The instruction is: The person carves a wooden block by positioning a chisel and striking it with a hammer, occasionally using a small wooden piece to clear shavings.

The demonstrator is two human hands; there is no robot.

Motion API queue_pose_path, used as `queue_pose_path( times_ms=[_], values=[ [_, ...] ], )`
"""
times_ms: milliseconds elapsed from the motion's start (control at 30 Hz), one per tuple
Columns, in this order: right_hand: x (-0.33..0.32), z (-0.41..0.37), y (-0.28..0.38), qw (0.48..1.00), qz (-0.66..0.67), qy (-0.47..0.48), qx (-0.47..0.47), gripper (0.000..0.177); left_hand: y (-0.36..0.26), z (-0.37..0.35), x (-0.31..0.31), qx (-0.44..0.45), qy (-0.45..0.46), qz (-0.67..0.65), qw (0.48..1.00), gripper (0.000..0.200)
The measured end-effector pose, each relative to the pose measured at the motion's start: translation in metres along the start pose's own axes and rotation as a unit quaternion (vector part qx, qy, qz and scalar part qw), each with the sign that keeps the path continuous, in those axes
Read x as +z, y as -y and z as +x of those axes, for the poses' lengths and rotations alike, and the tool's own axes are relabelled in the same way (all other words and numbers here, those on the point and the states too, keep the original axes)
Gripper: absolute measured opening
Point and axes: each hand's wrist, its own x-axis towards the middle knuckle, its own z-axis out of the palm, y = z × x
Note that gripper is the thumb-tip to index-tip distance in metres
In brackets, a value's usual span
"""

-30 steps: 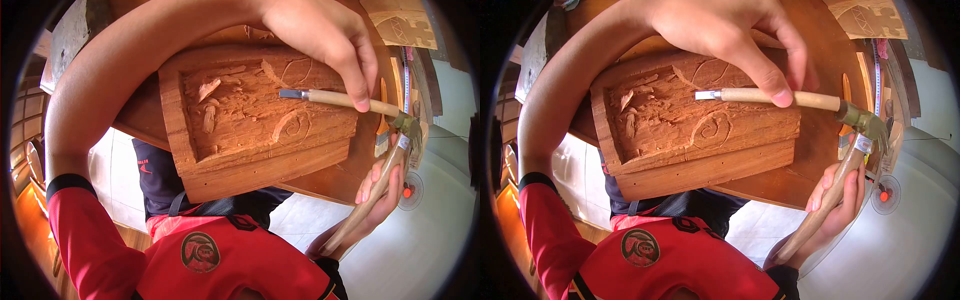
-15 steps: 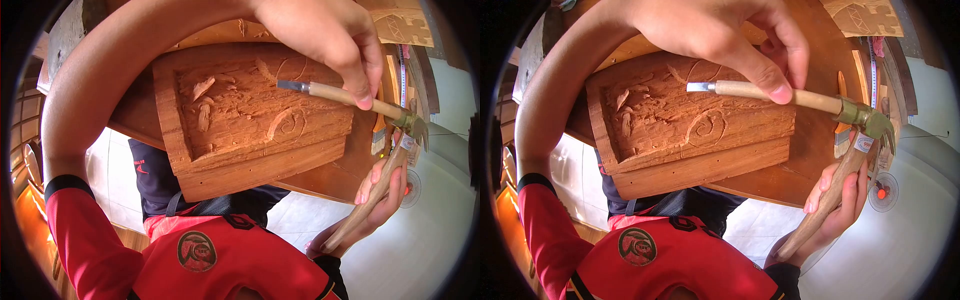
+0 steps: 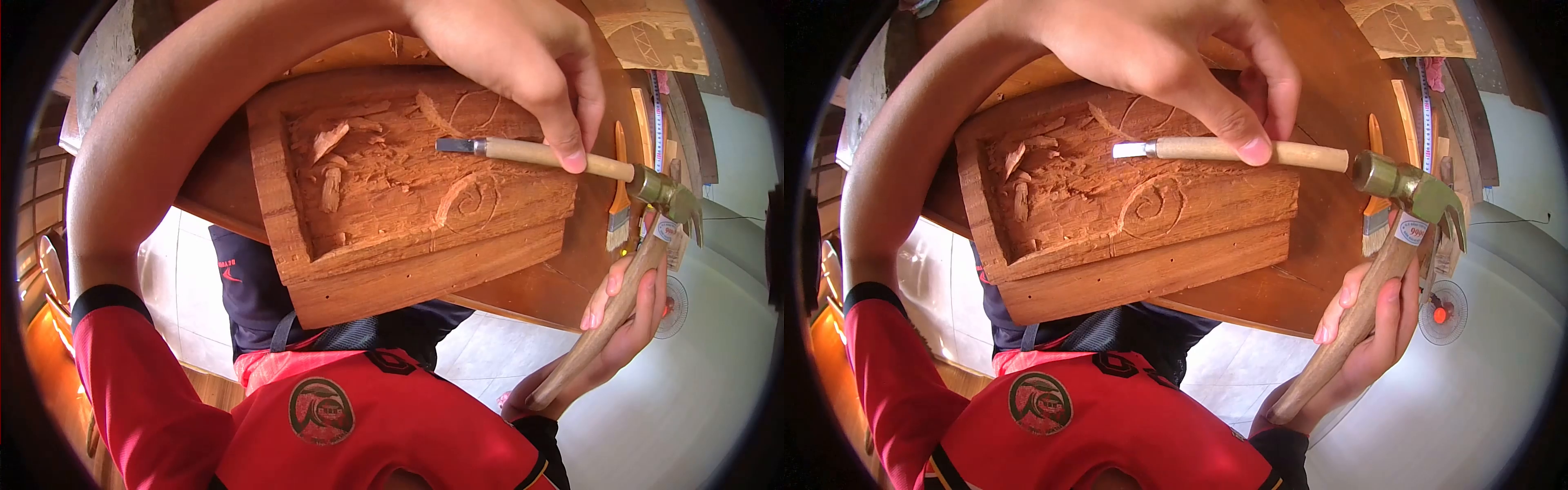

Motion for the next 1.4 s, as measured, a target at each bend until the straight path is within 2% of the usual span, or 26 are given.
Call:
queue_pose_path(
  times_ms=[100, 200, 300, 400, 600, 700, 800, 967, 1100, 1167, 1233, 1300, 1367, 1400],
  values=[
    [0.003, -0.001, 0.004, 1.000, -0.014, -0.011, -0.007, 0.051, 0.025, 0.001, -0.009, 0.088, 0.021, -0.056, 0.994, 0.035],
    [0.006, -0.002, 0.005, 1.000, -0.018, -0.005, -0.013, 0.050, 0.029, 0.002, -0.015, 0.096, 0.050, -0.079, 0.991, 0.034],
    [0.006, -0.003, 0.006, 1.000, -0.028, 0.005, -0.014, 0.049, 0.016, -0.001, 0.001, 0.070, -0.001, -0.021, 0.997, 0.034],
    [0.009, -0.003, 0.009, 0.999, -0.030, -0.005, -0.016, 0.049, 0.018, -0.002, 0.011, 0.102, -0.051, 0.012, 0.993, 0.034],
    [0.010, -0.004, 0.009, 0.999, -0.036, 0.003, -0.008, 0.050, 0.035, 0.003, 0.011, 0.161, -0.058, 0.057, 0.984, 0.034],
    [0.010, -0.003, 0.010, 0.999, -0.049, 0.008, -0.018, 0.051, 0.043, 0.009, 0.001, 0.185, 0.000, -0.025, 0.982, 0.034],
    [0.009, -0.001, 0.010, 1.000, -0.027, 0.001, -0.005, 0.052, 0.047, 0.010, -0.008, 0.184, 0.047, -0.058, 0.980, 0.036],
    [0.014, -0.001, 0.008, 0.999, -0.043, 0.010, 0.005, 0.051, 0.022, -0.007, 0.005, 0.132, -0.034, 0.065, 0.988, 0.038],
    [0.019, 0.000, 0.009, 1.000, 0.013, 0.006, -0.009, 0.049, 0.035, -0.003, 0.008, 0.142, -0.054, 0.081, 0.985, 0.039],
    [0.022, -0.004, 0.007, 0.999, -0.032, 0.003, 0.014, 0.050, 0.031, -0.002, 0.009, 0.140, -0.064, 0.106, 0.982, 0.038],
    [0.022, -0.006, 0.007, 0.998, -0.059, -0.019, 0.024, 0.051, 0.032, -0.001, 0.002, 0.135, -0.033, 0.095, 0.986, 0.037],
    [0.023, -0.005, 0.011, 0.999, -0.025, -0.026, 0.012, 0.051, 0.025, -0.003, -0.017, 0.124, 0.027, 0.031, 0.991, 0.036],
    [0.018, -0.004, 0.009, 1.000, 0.014, -0.024, 0.015, 0.050, 0.023, -0.004, -0.014, 0.138, 0.029, 0.025, 0.990, 0.034],
    [0.018, -0.005, 0.005, 1.000, -0.009, -0.012, 0.015, 0.050, 0.028, -0.003, -0.001, 0.158, -0.008, 0.068, 0.985, 0.034]
  ],
)
